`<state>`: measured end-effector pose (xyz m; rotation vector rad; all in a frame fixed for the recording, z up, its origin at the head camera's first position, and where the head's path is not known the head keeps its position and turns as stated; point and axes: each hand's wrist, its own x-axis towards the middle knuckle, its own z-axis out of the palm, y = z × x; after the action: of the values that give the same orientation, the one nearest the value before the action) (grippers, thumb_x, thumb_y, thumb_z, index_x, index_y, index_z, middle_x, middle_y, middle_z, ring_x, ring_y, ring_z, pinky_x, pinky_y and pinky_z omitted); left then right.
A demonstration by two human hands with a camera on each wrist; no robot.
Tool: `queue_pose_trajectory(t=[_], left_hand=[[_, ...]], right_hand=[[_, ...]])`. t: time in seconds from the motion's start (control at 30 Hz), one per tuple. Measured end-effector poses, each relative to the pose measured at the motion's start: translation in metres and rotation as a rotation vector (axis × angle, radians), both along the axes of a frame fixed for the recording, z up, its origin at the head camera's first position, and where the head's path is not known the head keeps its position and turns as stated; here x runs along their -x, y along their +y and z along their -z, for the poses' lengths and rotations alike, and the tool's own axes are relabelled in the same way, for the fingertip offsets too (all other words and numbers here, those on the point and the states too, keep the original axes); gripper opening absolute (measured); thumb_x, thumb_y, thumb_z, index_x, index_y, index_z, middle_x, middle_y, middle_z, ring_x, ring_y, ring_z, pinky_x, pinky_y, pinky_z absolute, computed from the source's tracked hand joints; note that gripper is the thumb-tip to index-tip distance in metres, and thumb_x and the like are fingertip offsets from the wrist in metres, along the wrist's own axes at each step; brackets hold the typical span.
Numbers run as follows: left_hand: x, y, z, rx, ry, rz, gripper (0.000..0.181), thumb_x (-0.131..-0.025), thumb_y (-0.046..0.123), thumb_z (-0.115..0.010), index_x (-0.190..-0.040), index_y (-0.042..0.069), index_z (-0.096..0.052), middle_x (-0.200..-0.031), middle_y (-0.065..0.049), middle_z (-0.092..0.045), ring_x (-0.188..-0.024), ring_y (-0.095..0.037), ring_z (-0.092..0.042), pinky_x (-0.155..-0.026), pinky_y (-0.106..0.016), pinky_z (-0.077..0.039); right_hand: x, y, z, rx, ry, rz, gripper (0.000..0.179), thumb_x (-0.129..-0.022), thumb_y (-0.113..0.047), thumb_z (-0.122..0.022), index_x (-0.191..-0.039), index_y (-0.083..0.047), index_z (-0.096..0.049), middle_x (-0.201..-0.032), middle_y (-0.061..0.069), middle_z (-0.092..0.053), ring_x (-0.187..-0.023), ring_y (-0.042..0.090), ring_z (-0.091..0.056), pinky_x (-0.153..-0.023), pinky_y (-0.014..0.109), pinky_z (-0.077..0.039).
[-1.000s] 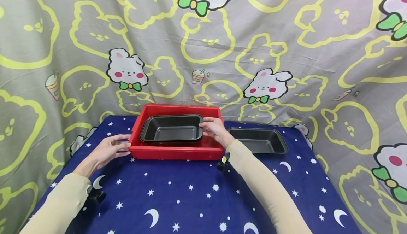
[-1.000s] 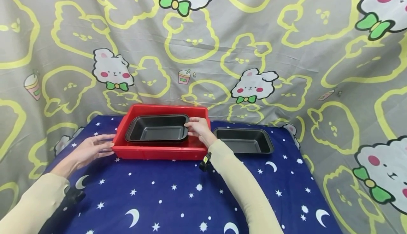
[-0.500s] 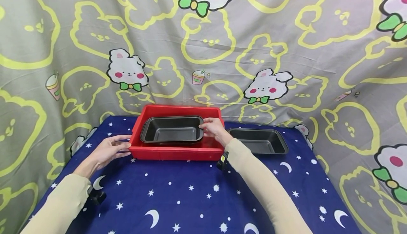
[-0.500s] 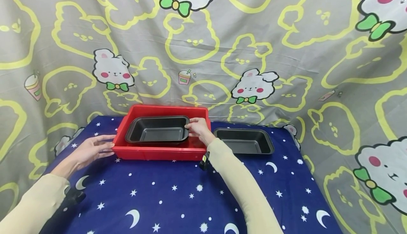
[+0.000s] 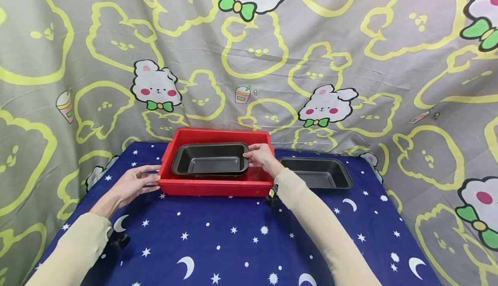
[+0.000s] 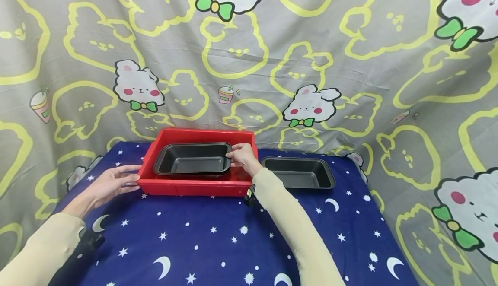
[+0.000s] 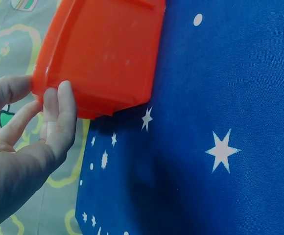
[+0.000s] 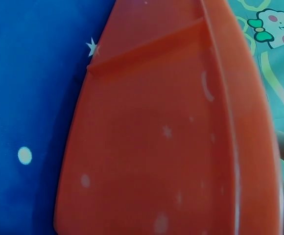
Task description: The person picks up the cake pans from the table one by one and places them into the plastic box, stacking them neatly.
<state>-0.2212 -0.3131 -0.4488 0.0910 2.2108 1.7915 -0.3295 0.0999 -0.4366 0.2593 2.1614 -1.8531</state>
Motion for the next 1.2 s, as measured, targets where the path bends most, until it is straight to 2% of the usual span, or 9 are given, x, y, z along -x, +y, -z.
queue_pose_trajectory(t=[0.3,0.57,0.67,0.8,0.9,1.0,1.13,1.2], left_hand=[[-0.001,-0.001,0.000,-0.014,0.006,0.006,0.070,-0.106,0.017,-0.065,-0.160,-0.011,-0.030,-0.120,0.006,-0.070,-0.103,-0.005,-0.074,-0.096,-0.035,-0.065],[-0.001,0.000,-0.001,-0.012,0.005,0.004,0.071,-0.106,0.018,-0.065,-0.160,-0.011,-0.030,-0.122,0.003,-0.071,-0.103,-0.005,-0.074,-0.097,-0.036,-0.065],[-0.001,0.000,-0.001,-0.015,0.001,0.004,0.070,-0.106,0.017,-0.065,-0.160,-0.011,-0.030,-0.120,0.004,-0.072,-0.103,-0.005,-0.074,-0.096,-0.035,-0.065],[-0.001,0.000,0.000,-0.015,-0.002,0.003,0.070,-0.106,0.017,-0.065,-0.160,-0.010,-0.031,-0.119,0.005,-0.072,-0.102,-0.004,-0.074,-0.096,-0.035,-0.065],[0.000,0.000,0.001,-0.011,0.002,0.003,0.070,-0.106,0.018,-0.065,-0.160,-0.010,-0.031,-0.125,0.003,-0.070,-0.102,-0.004,-0.073,-0.096,-0.034,-0.065],[0.001,0.001,0.001,-0.014,0.000,-0.002,0.070,-0.105,0.018,-0.066,-0.160,-0.009,-0.031,-0.130,0.001,-0.068,-0.102,-0.003,-0.073,-0.094,-0.032,-0.065],[0.001,0.000,0.001,-0.012,-0.004,-0.006,0.071,-0.105,0.018,-0.066,-0.160,-0.009,-0.031,-0.133,-0.002,-0.067,-0.102,-0.003,-0.073,-0.094,-0.032,-0.065],[0.001,0.000,0.001,-0.009,-0.002,-0.005,0.071,-0.105,0.019,-0.066,-0.160,-0.009,-0.031,-0.135,-0.004,-0.067,-0.102,-0.003,-0.073,-0.094,-0.032,-0.065]], right_hand=[[0.002,0.000,-0.001,-0.018,-0.008,-0.023,0.048,-0.092,0.000,-0.076,-0.138,0.002,-0.063,-0.073,0.002,-0.065,-0.062,0.010,-0.065,-0.054,0.023,-0.061],[0.001,0.000,0.000,-0.069,-0.010,-0.043,0.050,-0.092,0.000,-0.076,-0.139,0.004,-0.061,-0.073,0.003,-0.064,-0.061,0.012,-0.063,-0.054,0.024,-0.062],[-0.001,-0.001,-0.001,-0.086,-0.010,-0.046,0.050,-0.092,0.000,-0.076,-0.140,0.005,-0.061,-0.075,0.004,-0.064,-0.063,0.013,-0.063,-0.058,0.027,-0.064],[-0.005,0.000,-0.005,-0.133,-0.009,-0.073,0.051,-0.092,-0.001,-0.077,-0.139,0.005,-0.061,-0.083,0.008,-0.066,-0.066,0.015,-0.066,-0.070,0.036,-0.068],[-0.007,0.002,-0.010,-0.168,0.003,-0.090,0.049,-0.091,-0.002,-0.078,-0.137,0.005,-0.062,-0.089,0.013,-0.071,-0.067,0.017,-0.070,-0.075,0.041,-0.068],[-0.008,0.007,-0.016,-0.165,0.032,-0.091,0.045,-0.092,0.000,-0.077,-0.135,0.006,-0.064,-0.099,0.019,-0.076,-0.070,0.022,-0.073,-0.071,0.038,-0.068],[-0.010,0.019,-0.022,-0.141,0.059,-0.107,0.045,-0.094,0.000,-0.073,-0.137,0.006,-0.063,-0.120,0.025,-0.076,-0.090,0.035,-0.077,-0.063,0.030,-0.067],[-0.012,0.026,-0.025,-0.140,0.060,-0.122,0.047,-0.095,-0.002,-0.073,-0.140,0.006,-0.061,-0.127,0.026,-0.073,-0.095,0.035,-0.077,-0.065,0.030,-0.067]])
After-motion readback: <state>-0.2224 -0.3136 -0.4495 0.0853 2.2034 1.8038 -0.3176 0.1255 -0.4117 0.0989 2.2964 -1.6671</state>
